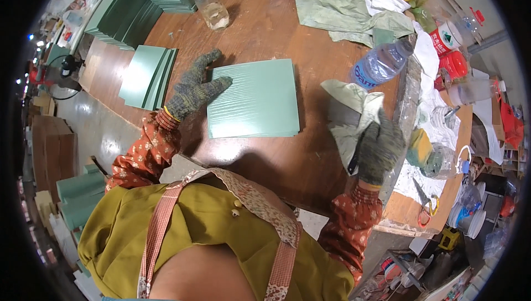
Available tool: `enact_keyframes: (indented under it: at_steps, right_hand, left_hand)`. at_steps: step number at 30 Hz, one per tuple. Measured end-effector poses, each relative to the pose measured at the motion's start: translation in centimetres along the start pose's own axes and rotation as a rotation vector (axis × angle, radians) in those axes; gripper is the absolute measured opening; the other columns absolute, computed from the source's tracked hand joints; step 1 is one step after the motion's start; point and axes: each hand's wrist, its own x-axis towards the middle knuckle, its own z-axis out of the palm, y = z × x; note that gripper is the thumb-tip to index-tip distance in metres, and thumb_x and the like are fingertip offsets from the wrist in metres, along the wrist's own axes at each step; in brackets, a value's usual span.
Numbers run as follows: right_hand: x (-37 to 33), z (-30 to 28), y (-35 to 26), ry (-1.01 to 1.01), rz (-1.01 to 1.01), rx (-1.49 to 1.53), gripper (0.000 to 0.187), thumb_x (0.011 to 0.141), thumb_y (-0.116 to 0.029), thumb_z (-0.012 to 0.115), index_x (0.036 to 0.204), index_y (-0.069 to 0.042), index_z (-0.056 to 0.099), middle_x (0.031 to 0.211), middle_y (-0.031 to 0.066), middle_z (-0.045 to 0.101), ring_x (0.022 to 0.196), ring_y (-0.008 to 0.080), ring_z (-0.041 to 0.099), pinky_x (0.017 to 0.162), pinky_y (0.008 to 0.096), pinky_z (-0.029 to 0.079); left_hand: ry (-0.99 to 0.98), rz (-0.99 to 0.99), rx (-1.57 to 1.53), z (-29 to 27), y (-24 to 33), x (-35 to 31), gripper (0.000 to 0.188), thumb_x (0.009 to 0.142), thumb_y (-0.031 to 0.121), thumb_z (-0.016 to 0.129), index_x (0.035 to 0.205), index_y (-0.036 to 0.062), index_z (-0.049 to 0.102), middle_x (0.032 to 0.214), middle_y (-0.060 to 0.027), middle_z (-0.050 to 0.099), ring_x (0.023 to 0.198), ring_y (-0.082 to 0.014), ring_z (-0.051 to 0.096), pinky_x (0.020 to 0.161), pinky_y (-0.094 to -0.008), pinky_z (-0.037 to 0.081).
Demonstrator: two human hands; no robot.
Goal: Using a cloth and a liquid solution to clean and wipe down green foam blocks.
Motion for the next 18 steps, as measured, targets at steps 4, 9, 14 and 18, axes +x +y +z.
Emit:
enact_keyframes:
  at_steps: [4, 9, 14, 18]
  right_hand:
    - [1.8, -3.0, -2.7, 0.162, -0.19, 0.043, 0.032, 0.085, -0.019, 0.056, 0.114, -0.008, 0.064, 0.097, 0.014, 0.065, 0.09, 0.0327, 0.06, 0.09, 0.0463, 0.043]
    - [5.0, -5.1, -6.8, 0.255, -0.346, 0.156, 0.031, 0.084, -0.02, 0.057, 0.111, -0.007, 0.064, 0.089, 0.0124, 0.061, 0.087, 0.0327, 0.058, 0.087, 0.0467, 0.045]
    - [4.7, -3.4, -13.1, 0.242, -0.687, 0.235, 0.037, 0.076, -0.004, 0.063, 0.111, -0.012, 0.067, 0.1, 0.0069, 0.063, 0.093, 0.0256, 0.06, 0.091, 0.0452, 0.045]
    - [6.5, -1.9, -16.5, 0.042, -0.768, 0.65, 0.05, 0.074, -0.016, 0.069, 0.122, -0.009, 0.058, 0.121, 0.0162, 0.052, 0.11, 0.0329, 0.052, 0.098, 0.0455, 0.041]
  left_hand:
    - [0.135, -0.082, -0.114, 2.4, -2.0, -0.8, 0.069, 0.082, 0.03, 0.071, 0.134, -0.0014, 0.04, 0.133, -0.0205, 0.047, 0.122, -0.0311, 0.048, 0.101, -0.0385, 0.04]
    - [0.263, -0.052, -0.33, 2.1, 0.2, -1.5, 0.07, 0.081, 0.02, 0.072, 0.137, -0.0002, 0.035, 0.134, -0.0193, 0.044, 0.118, -0.0302, 0.05, 0.101, -0.0404, 0.041]
    - [-0.025, 0.497, -0.507, 2.3, 5.6, -2.3, 0.081, 0.074, 0.011, 0.078, 0.139, 0.0022, 0.031, 0.137, -0.0142, 0.039, 0.125, -0.0253, 0.043, 0.107, -0.0366, 0.036]
    - [0.03, 0.232, -0.62, 3.7, 7.4, -1.6, 0.039, 0.086, 0.019, 0.066, 0.12, 0.0053, 0.054, 0.11, -0.0065, 0.063, 0.098, -0.0204, 0.062, 0.086, -0.0317, 0.05]
